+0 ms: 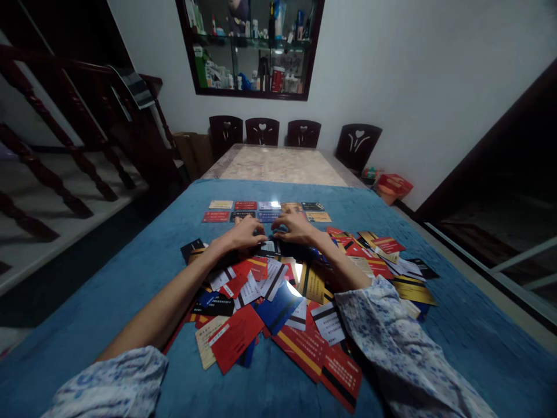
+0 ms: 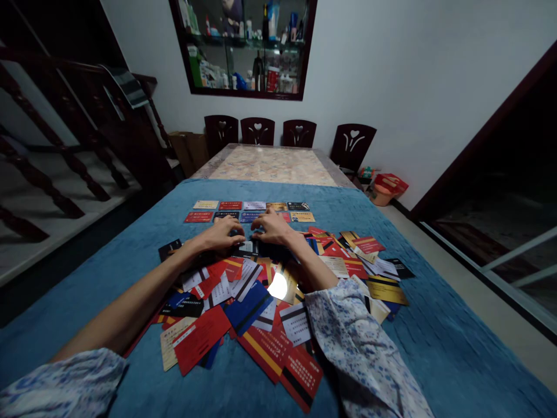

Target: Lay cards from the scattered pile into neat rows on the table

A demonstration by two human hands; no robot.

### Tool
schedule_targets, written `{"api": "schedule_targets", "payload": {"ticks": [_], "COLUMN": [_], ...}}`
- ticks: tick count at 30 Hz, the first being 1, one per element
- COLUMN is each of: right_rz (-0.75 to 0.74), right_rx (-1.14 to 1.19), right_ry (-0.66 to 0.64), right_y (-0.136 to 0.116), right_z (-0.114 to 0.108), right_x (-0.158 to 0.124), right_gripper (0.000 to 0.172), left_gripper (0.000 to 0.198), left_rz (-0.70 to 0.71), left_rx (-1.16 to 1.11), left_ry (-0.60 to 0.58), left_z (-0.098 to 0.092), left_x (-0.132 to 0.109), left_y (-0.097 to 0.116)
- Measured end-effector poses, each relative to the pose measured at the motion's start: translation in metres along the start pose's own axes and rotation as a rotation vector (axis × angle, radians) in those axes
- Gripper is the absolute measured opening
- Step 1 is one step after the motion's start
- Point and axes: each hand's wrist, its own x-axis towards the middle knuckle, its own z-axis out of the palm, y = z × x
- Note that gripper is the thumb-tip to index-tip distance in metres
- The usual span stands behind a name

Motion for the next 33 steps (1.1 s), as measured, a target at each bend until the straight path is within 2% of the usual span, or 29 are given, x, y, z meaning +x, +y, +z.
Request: {"api": "schedule_targets", "payload": {"ticks": [7,18,25,33], "right_rz": [-0.033,-0.024,0.003,0.051], "right_rx": [0.001,-0.014,-0.018,-0.032], "right_ry": [-0.017,-0.037,0.002,0.016], "right_y": [-0.004,-0.005,-0.009,-0.02], "right_z": [0.002,0.01,0.013,0.011], "right_x": [-0.002,-0.003,-0.003,-0.005], "right_gripper": [0.031,0.03,0.029,0.042], "left_gripper": [0.022,0.018,0.018,0.017], "left_rz": [-0.015,-0.028,-0.129,-0.313], "left_rx": [-0.06,-0.129,-0.185,-0.068], "left_ry": [-0.038,-0.039,-0.014,0.094], "left_z": [0.002,0.009,0.013,0.016], "left_x": [-0.003,0.001,0.003,0.006], "left_y": [0.007,0.004,-0.002,-0.011]}}
